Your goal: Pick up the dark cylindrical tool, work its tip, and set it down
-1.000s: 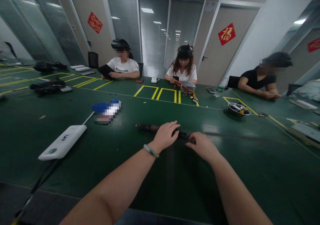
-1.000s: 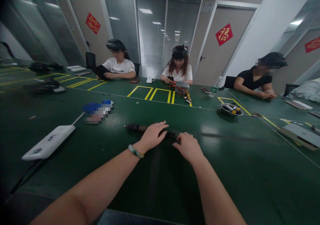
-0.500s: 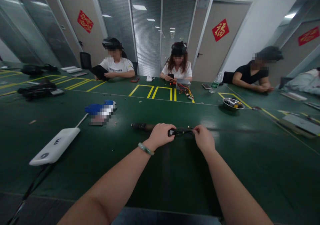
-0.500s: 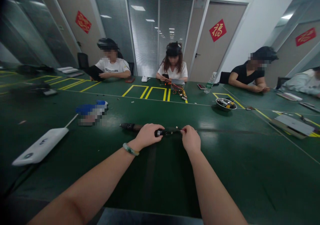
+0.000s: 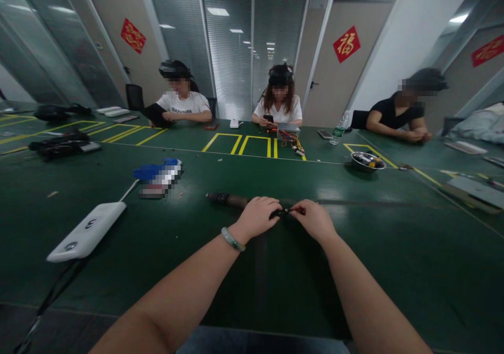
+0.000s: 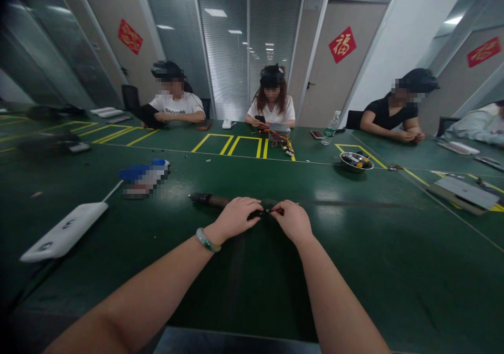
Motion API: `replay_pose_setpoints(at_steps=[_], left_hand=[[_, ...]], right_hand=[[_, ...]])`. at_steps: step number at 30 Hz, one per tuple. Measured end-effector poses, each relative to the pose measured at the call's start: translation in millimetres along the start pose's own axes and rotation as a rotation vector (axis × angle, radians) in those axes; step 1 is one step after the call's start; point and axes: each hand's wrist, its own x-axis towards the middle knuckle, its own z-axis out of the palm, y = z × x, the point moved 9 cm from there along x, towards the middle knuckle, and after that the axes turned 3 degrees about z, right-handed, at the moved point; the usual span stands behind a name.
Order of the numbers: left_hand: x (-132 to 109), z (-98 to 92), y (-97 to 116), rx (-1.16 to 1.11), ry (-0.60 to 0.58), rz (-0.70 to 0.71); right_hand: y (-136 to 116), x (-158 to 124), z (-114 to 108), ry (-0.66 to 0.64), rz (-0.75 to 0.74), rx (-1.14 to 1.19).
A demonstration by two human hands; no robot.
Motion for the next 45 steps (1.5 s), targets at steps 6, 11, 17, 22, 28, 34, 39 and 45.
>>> replay_pose_setpoints(at_steps=[6, 11, 17, 22, 28, 34, 39, 45], left_hand=[[2, 0.1, -2, -0.024, 0.030, -0.022], [3, -0.1, -3, -0.035, 0.061, -0.022], [3, -0.1, -4, -0.052, 0.080, -0.022], [2, -0.8, -4, -0.046, 0.093, -0.019], [3, -1.0, -3, -0.036, 0.092, -0.010], [3, -1.4, -3, -0.032, 0.084, -0.019], [3, -0.6, -4, -0.031, 0.086, -0.011], [4, 1.8, -5, -0.016, 0.086, -0.007]], right_hand=[[-14, -1, 1, 0.009, -0.090, -0.025], [-22, -2, 2, 0.068, -0.153, -0.044], [-19, -1, 5, 0.060, -0.153, 0.068], [-13, -1, 10, 0.017, -0.106, 0.160], [-11, -1, 13, 0.022, -0.065, 0.178], [-8, 0, 15, 0.014, -0.027, 0.185], [-6, 1, 16, 0.002, -0.002, 0.188], [-5, 0, 18, 0.014, -0.002, 0.164]])
